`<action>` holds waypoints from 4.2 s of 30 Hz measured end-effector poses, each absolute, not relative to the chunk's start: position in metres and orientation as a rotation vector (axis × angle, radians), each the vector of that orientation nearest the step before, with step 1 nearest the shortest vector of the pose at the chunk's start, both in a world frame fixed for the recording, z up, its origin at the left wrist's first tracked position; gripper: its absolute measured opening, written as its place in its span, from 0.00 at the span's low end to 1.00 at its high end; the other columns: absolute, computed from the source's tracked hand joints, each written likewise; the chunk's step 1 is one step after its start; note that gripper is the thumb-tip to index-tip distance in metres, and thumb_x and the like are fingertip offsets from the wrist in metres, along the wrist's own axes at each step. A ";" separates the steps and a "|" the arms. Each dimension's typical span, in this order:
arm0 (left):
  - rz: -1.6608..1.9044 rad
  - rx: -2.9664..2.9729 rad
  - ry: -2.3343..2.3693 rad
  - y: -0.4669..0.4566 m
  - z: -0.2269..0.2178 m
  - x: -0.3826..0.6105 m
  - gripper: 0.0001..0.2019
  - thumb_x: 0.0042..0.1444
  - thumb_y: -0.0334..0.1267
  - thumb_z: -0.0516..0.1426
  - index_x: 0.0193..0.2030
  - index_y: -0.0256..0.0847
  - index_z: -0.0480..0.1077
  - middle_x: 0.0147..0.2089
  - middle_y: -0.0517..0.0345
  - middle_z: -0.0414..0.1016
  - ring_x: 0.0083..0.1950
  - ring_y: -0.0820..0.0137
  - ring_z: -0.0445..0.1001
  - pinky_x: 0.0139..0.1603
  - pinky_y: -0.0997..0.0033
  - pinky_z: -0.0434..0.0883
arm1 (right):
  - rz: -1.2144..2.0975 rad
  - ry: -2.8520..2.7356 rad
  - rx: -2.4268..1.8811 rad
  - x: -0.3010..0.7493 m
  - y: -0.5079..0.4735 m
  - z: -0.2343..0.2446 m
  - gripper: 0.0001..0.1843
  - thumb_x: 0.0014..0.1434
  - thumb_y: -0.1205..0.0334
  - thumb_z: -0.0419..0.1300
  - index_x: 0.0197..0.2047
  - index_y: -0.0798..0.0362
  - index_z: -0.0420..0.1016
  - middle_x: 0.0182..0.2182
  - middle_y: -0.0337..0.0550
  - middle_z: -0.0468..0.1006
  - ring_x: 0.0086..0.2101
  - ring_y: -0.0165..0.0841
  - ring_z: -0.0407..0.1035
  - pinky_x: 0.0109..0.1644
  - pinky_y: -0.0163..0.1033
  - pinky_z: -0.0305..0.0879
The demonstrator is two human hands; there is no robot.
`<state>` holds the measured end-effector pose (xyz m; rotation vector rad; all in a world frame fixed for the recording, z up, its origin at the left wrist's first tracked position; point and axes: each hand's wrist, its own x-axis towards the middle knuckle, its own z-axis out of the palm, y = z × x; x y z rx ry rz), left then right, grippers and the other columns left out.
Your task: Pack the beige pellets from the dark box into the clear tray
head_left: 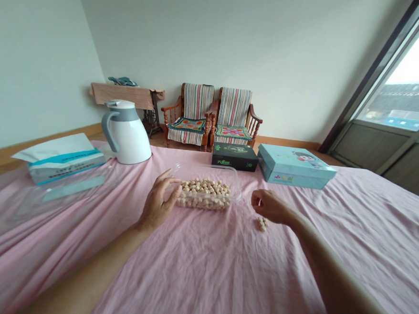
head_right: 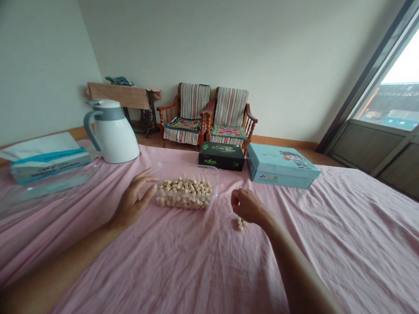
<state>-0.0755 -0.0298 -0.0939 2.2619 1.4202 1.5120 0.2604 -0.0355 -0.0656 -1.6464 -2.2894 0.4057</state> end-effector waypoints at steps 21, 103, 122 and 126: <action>1.507 2.263 1.420 -0.030 -0.095 -0.076 0.15 0.62 0.48 0.49 0.45 0.40 0.69 0.60 0.45 0.65 0.66 0.60 0.59 0.66 0.55 0.58 | 0.424 -2.412 -1.808 0.274 -0.047 -0.052 0.08 0.44 0.63 0.63 0.28 0.52 0.69 0.29 0.45 0.76 0.32 0.38 0.70 0.36 0.40 0.62; 1.524 2.263 1.403 -0.029 -0.096 -0.077 0.14 0.62 0.46 0.50 0.45 0.40 0.69 0.59 0.47 0.65 0.66 0.60 0.59 0.65 0.56 0.58 | 0.047 -2.121 -1.568 0.247 -0.012 -0.120 0.10 0.52 0.72 0.51 0.27 0.55 0.72 0.27 0.44 0.72 0.29 0.30 0.66 0.34 0.35 0.60; 1.517 2.270 1.403 -0.030 -0.095 -0.076 0.13 0.63 0.46 0.50 0.45 0.41 0.69 0.59 0.47 0.66 0.67 0.61 0.58 0.66 0.56 0.58 | 0.296 -1.940 -1.443 0.257 -0.024 -0.088 0.10 0.50 0.71 0.53 0.33 0.55 0.75 0.32 0.44 0.76 0.31 0.31 0.71 0.37 0.38 0.66; 1.519 2.270 1.397 -0.030 -0.095 -0.077 0.13 0.62 0.46 0.50 0.45 0.41 0.69 0.58 0.47 0.66 0.66 0.61 0.58 0.66 0.57 0.58 | 0.164 -2.247 -1.555 0.269 -0.021 -0.101 0.14 0.45 0.77 0.54 0.33 0.55 0.75 0.33 0.45 0.77 0.34 0.33 0.69 0.42 0.38 0.63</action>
